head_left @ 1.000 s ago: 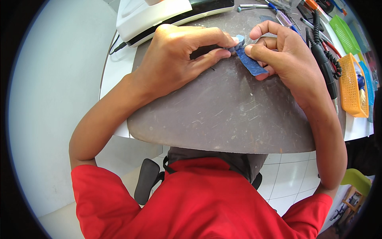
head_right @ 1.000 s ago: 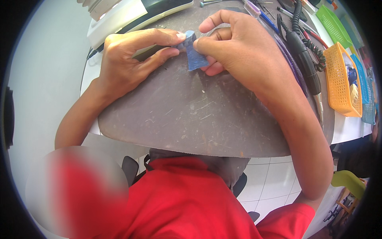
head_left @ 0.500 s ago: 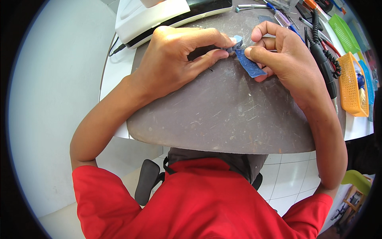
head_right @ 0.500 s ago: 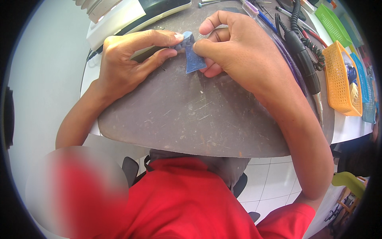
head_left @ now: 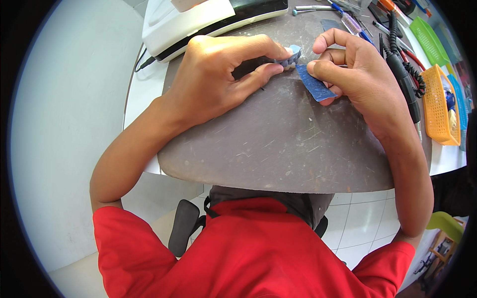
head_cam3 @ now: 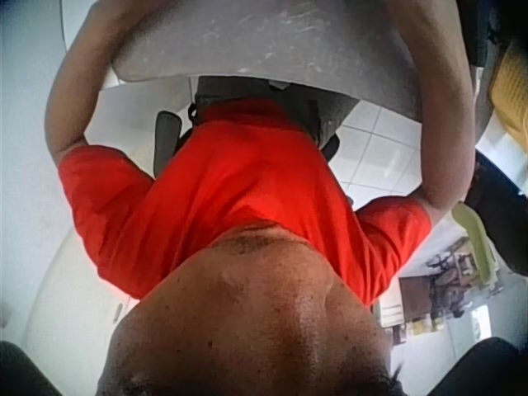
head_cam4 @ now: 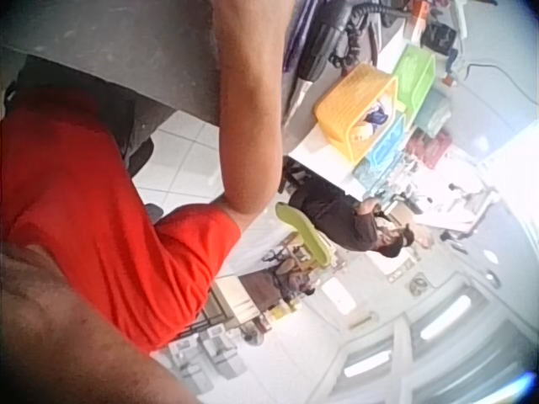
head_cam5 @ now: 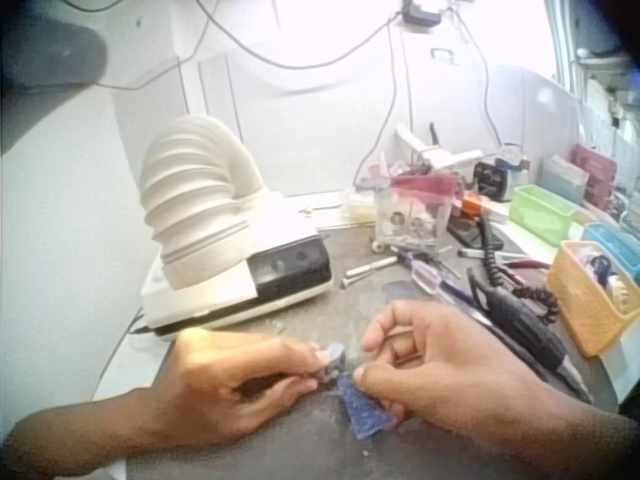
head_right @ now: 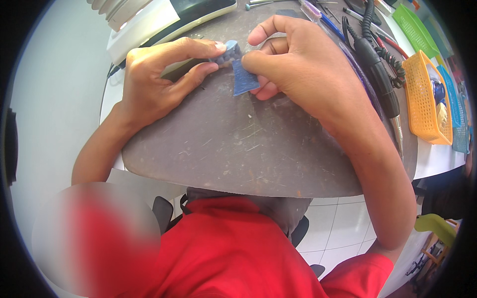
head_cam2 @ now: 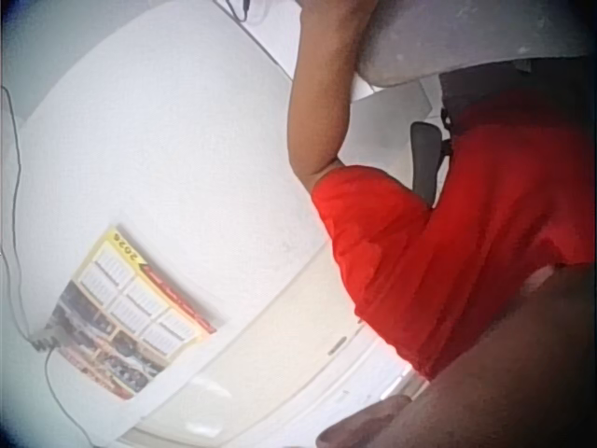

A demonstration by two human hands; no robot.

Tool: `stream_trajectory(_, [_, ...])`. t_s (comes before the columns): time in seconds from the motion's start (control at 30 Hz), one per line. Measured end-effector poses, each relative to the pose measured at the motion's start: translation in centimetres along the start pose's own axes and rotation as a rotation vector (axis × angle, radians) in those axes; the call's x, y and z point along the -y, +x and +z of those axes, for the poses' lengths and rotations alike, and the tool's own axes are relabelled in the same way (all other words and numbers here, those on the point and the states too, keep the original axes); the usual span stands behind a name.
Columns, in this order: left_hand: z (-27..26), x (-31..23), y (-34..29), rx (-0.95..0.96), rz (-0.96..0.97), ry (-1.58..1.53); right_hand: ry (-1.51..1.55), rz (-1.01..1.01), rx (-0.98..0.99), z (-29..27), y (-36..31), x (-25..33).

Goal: The person holds a small dental prosthesis and smooths its surface using a blue abrasive pad. They then use a rotary handpiece to grind and shape specific areas of the prosthesis under a magnifying lamp. The person rotates the object frequently to access different surfaces during the finishing process.

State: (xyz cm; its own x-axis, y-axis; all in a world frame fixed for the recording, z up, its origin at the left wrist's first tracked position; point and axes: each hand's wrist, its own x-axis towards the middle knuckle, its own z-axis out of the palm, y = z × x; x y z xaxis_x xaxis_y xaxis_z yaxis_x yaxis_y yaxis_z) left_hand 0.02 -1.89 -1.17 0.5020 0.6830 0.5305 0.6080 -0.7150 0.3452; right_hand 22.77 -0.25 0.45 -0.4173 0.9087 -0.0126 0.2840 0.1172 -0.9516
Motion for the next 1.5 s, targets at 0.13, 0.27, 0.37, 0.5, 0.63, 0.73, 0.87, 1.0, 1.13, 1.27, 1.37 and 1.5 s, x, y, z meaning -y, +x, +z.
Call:
stream_trajectory(0.13, [-0.1,0.0,0.0,0.015,-0.030,-0.008,-0.026,0.006,0.002,0.0,0.1,0.0])
stream_trajectory(0.27, [-0.1,0.1,0.3,0.017,-0.034,-0.041,-0.031,-0.002,-0.008,-0.1,0.0,-0.1])
stream_trajectory(0.37, [-0.1,0.1,0.3,0.012,-0.040,-0.064,-0.026,-0.005,-0.002,0.0,0.0,-0.1])
stream_trajectory(0.5, [-0.1,0.2,0.3,0.022,-0.041,-0.064,0.002,0.044,0.033,-0.4,0.3,0.1])
stream_trajectory(0.63, [-0.2,0.3,0.2,0.023,-0.019,-0.046,-0.001,0.056,0.055,-0.3,0.2,0.4])
stream_trajectory(0.73, [-0.3,0.4,0.1,0.019,0.018,-0.035,0.014,0.058,0.043,-0.1,0.2,0.4])
stream_trajectory(0.87, [-0.5,0.7,-0.2,0.014,0.077,0.011,-0.007,0.051,0.015,0.1,0.0,0.4])
stream_trajectory(1.0, [-0.3,1.0,-0.5,0.008,0.087,0.011,-0.016,0.048,0.023,0.3,0.1,-0.1])
stream_trajectory(1.13, [0.0,1.5,-0.7,-0.035,0.116,-0.055,-0.135,0.035,0.008,0.7,0.2,-0.5])
stream_trajectory(1.27, [0.3,2.3,-0.4,-0.048,0.165,-0.216,0.047,0.230,-0.033,1.8,-0.6,3.7])
stream_trajectory(1.37, [0.8,2.8,-0.2,-0.044,0.187,-0.244,-0.036,0.273,-0.125,2.8,0.2,3.6])
stream_trajectory(1.5, [0.9,2.9,-0.3,-0.060,0.176,-0.328,0.094,0.231,0.003,1.6,-0.1,3.3])
